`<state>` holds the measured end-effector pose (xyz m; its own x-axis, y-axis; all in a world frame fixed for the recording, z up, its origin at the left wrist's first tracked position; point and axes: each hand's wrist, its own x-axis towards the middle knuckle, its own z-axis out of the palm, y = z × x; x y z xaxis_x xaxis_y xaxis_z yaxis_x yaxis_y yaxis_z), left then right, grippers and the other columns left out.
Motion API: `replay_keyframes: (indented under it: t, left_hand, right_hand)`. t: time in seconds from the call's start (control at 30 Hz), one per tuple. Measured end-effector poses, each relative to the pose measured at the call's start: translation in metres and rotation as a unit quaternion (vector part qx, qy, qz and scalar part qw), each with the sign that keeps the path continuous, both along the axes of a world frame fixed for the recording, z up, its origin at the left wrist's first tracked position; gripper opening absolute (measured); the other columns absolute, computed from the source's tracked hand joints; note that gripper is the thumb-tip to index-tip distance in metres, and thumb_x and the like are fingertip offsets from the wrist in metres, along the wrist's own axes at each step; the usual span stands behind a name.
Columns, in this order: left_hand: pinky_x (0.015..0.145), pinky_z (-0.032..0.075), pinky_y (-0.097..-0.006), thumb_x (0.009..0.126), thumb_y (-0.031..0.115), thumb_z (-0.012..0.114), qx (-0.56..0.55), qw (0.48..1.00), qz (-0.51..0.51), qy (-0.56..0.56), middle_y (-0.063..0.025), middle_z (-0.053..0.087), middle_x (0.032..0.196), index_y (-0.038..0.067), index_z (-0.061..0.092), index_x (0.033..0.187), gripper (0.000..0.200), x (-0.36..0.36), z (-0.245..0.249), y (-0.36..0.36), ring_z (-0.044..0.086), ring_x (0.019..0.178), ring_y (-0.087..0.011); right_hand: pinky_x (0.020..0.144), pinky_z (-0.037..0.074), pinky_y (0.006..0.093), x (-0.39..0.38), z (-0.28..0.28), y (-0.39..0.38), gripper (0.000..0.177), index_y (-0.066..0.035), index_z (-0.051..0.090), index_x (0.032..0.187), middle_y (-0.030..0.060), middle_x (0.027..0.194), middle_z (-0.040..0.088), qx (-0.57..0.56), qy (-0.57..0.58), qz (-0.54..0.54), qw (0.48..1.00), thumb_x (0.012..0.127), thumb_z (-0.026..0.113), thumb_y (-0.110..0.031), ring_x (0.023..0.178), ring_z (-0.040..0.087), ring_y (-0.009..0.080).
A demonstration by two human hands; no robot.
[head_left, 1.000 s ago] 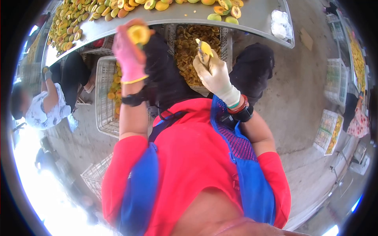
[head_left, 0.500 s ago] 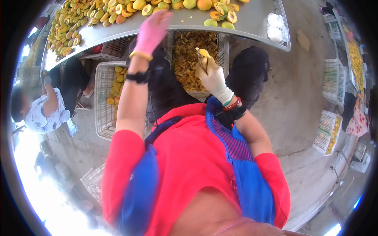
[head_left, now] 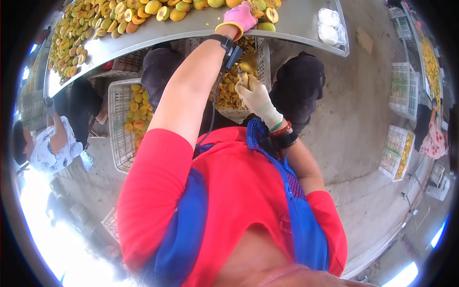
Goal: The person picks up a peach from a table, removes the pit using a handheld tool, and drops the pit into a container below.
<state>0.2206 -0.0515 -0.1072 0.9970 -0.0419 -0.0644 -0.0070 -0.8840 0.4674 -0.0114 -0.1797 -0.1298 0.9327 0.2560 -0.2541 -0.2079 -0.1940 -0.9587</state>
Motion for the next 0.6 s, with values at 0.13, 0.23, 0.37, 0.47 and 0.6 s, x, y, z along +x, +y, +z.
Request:
replay_keyframes:
  t: [0.13,0.23,0.37,0.47,0.6]
  left_hand:
    - [0.091,0.049,-0.0356,0.083,0.035,0.077,-0.173,0.984,-0.006,-0.030,-0.0130,0.069,0.107,0.004,0.054,0.122,0.056,-0.022,0.010,0.033,0.065,0.102,-0.0252]
    - [0.083,0.051,-0.0305,0.089,0.014,0.068,-0.465,0.884,-0.037,-0.016,-0.0048,0.063,0.105,0.004,0.050,0.124,0.041,-0.062,0.011,0.068,0.061,0.095,-0.0162]
    - [0.084,0.054,-0.0302,0.092,0.005,0.058,-0.632,0.774,-0.014,0.043,-0.0039,0.061,0.112,0.004,0.048,0.131,0.040,-0.136,0.055,0.081,0.060,0.098,-0.0124]
    - [0.087,0.056,-0.0313,0.092,0.004,0.054,-0.641,0.761,0.012,0.102,-0.0048,0.060,0.116,0.003,0.047,0.133,0.042,-0.164,0.052,0.088,0.059,0.100,-0.0114]
    - [0.085,0.057,-0.0300,0.096,0.018,0.065,-0.640,0.764,0.014,0.084,-0.0044,0.060,0.112,0.003,0.044,0.134,0.046,-0.191,0.056,0.082,0.061,0.101,-0.0120]
  right_hand:
    - [0.045,0.040,0.0277,0.002,0.008,-0.002,0.016,-0.004,0.055,0.095,-0.0003,0.065,0.053,-0.016,-0.011,0.016,1.000,0.094,0.064,-0.017,0.047,0.050,0.0085]
    - [0.044,0.040,0.0274,0.000,0.016,0.001,0.015,-0.005,0.054,0.093,-0.0009,0.065,0.053,0.000,-0.053,0.035,0.998,0.094,0.063,-0.016,0.046,0.049,0.0088]
    - [0.047,0.041,0.0301,0.002,0.047,0.015,0.015,-0.003,0.056,0.096,0.0007,0.066,0.053,0.107,0.051,0.016,0.993,0.093,0.063,-0.017,0.049,0.050,0.0118]
    - [0.045,0.039,0.0254,0.001,0.076,0.022,0.016,-0.004,0.058,0.105,-0.0014,0.068,0.054,0.182,0.109,0.043,0.976,0.094,0.062,-0.016,0.047,0.048,0.0086]
    - [0.041,0.038,0.0256,0.002,0.088,0.027,0.014,-0.006,0.056,0.098,0.0014,0.064,0.054,0.213,0.128,0.041,0.968,0.096,0.062,-0.018,0.044,0.049,0.0110]
